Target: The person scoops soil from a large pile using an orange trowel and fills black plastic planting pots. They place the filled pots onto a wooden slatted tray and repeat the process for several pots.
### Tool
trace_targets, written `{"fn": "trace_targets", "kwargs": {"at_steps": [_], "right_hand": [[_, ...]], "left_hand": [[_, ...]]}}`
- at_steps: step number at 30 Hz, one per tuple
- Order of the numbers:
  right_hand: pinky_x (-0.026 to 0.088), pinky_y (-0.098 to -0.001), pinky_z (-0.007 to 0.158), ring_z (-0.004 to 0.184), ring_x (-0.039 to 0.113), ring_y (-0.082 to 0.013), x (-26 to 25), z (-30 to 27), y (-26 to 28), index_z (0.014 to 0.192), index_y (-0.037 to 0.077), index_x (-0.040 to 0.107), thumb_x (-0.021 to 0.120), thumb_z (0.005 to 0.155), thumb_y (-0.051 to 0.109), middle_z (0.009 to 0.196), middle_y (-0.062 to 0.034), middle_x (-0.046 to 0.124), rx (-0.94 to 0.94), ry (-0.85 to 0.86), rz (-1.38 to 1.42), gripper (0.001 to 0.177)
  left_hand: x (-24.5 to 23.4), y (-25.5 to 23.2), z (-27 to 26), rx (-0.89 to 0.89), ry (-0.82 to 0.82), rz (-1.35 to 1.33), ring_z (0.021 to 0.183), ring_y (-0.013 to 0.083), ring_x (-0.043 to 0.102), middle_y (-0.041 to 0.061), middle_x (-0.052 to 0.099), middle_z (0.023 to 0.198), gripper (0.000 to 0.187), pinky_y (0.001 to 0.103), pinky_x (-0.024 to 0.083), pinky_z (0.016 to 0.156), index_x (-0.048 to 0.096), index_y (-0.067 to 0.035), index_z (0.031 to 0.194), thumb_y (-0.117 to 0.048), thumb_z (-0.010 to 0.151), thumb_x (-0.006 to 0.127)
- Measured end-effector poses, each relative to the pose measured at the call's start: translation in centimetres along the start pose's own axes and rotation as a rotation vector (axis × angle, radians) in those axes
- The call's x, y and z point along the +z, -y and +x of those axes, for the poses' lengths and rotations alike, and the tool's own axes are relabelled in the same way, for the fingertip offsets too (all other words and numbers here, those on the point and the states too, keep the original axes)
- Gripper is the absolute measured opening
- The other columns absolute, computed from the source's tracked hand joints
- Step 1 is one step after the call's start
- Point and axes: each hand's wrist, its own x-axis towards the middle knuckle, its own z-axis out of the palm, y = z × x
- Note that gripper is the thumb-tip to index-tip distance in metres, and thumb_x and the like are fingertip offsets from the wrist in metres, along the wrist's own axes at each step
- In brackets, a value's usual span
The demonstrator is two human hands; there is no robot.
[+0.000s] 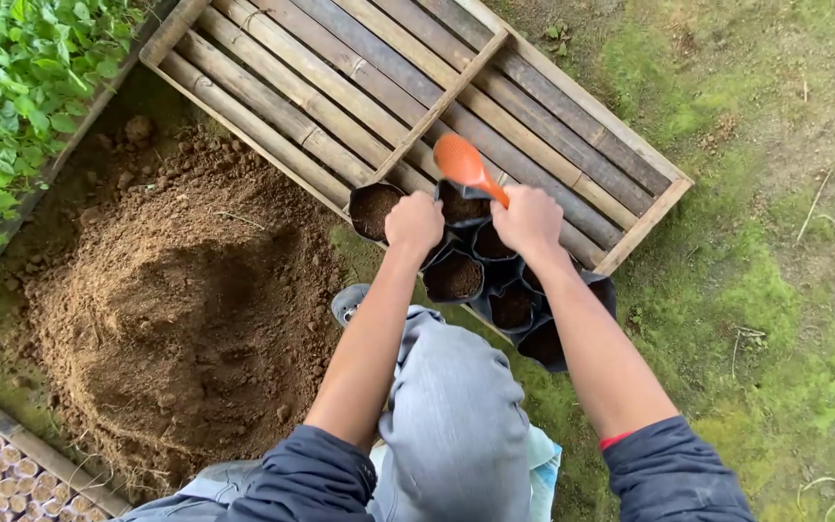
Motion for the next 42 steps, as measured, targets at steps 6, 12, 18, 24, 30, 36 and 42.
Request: {"fn": "trace_targets", "kwargs": {"at_steps": [6,12,18,24,30,36,42], "right_hand": [[0.058,-0.0502,0.074,0.082,0.073,-0.0429,1.0,-0.8,0.2,0.086,0.014,0.077,0.064,0.087,0.036,0.078,-0.0170,0.072,0.034,0.052,-0.039,0.026],[0.058,-0.0500,0.076,0.085,0.074,-0.0447,0.8,-0.5,0.4,0.093,0.018,0.076,0.067,0.086,0.043,0.081,-0.0167,0.073,0.105,0.020,-0.027,0.028],[0.056,-0.0532,0.083,0.093,0.073,-0.0477,-1.3,-1.8,1.1,0.106,0.016,0.070,0.066,0.092,0.050,0.091,-0.0202,0.073,0.160,-0.036,0.072,0.037],[0.055,-0.0526,0.086,0.097,0.072,-0.0463,-1.7,-2.5,3.1,0.112,0.020,0.070,0.063,0.093,0.051,0.095,-0.0196,0.074,0.130,-0.039,0.111,0.037],[0.054,-0.0534,0.090,0.105,0.070,-0.0428,-5.5,-2.6,11.2,0.115,0.019,0.071,0.061,0.098,0.050,0.103,-0.0174,0.075,-0.131,-0.036,0.131,0.037],[0.047,-0.0628,0.086,0.103,0.063,-0.0555,-8.1,-6.0,24.2,0.119,-0.003,0.070,0.059,0.109,0.021,0.104,-0.0332,0.069,-0.799,-0.060,0.268,0.028],[0.048,-0.0352,0.067,0.072,0.064,-0.0180,-9.8,-19.6,38.4,0.125,0.006,0.070,0.053,0.119,0.018,0.089,-0.0098,0.069,-1.129,0.166,0.194,0.022]], "left_hand": [[0.8,1.3,-1.3,0.002,0.063,-0.020,0.104,0.0435,0.074,0.022,0.077,0.103,0.043,0.054,0.059,0.089,0.077,-0.007,0.113,-0.041,0.102,0.052],[-0.3,0.1,-2.2,0.051,0.019,-0.027,0.097,0.0433,0.076,0.021,0.076,0.094,0.049,0.053,0.060,0.085,0.076,-0.004,0.103,-0.048,0.099,0.055],[-2.2,-0.7,-4.7,0.095,-0.016,-0.086,0.091,0.0445,0.076,0.022,0.074,0.083,0.049,0.052,0.060,0.080,0.075,-0.003,0.091,-0.046,0.100,0.056],[-4.7,1.0,-6.6,0.144,-0.091,-0.158,0.079,0.0434,0.075,0.017,0.069,0.070,0.046,0.048,0.058,0.072,0.066,-0.008,0.074,-0.047,0.097,0.058],[-12.3,5.6,-10.4,0.132,-0.235,-0.099,0.086,0.0414,0.075,0.017,0.070,0.076,0.041,0.049,0.058,0.075,0.063,-0.009,0.080,-0.046,0.098,0.057],[-18.6,15.4,-17.3,-0.011,-0.652,0.026,0.080,0.0298,0.078,0.002,0.073,0.073,0.023,0.046,0.062,0.068,0.069,-0.018,0.083,-0.037,0.091,0.058],[-24.9,25.9,-32.1,-0.274,-0.891,-0.113,0.097,0.0334,0.077,0.005,0.080,0.103,0.031,0.050,0.059,0.078,0.073,-0.022,0.102,-0.047,0.088,0.064]]}}
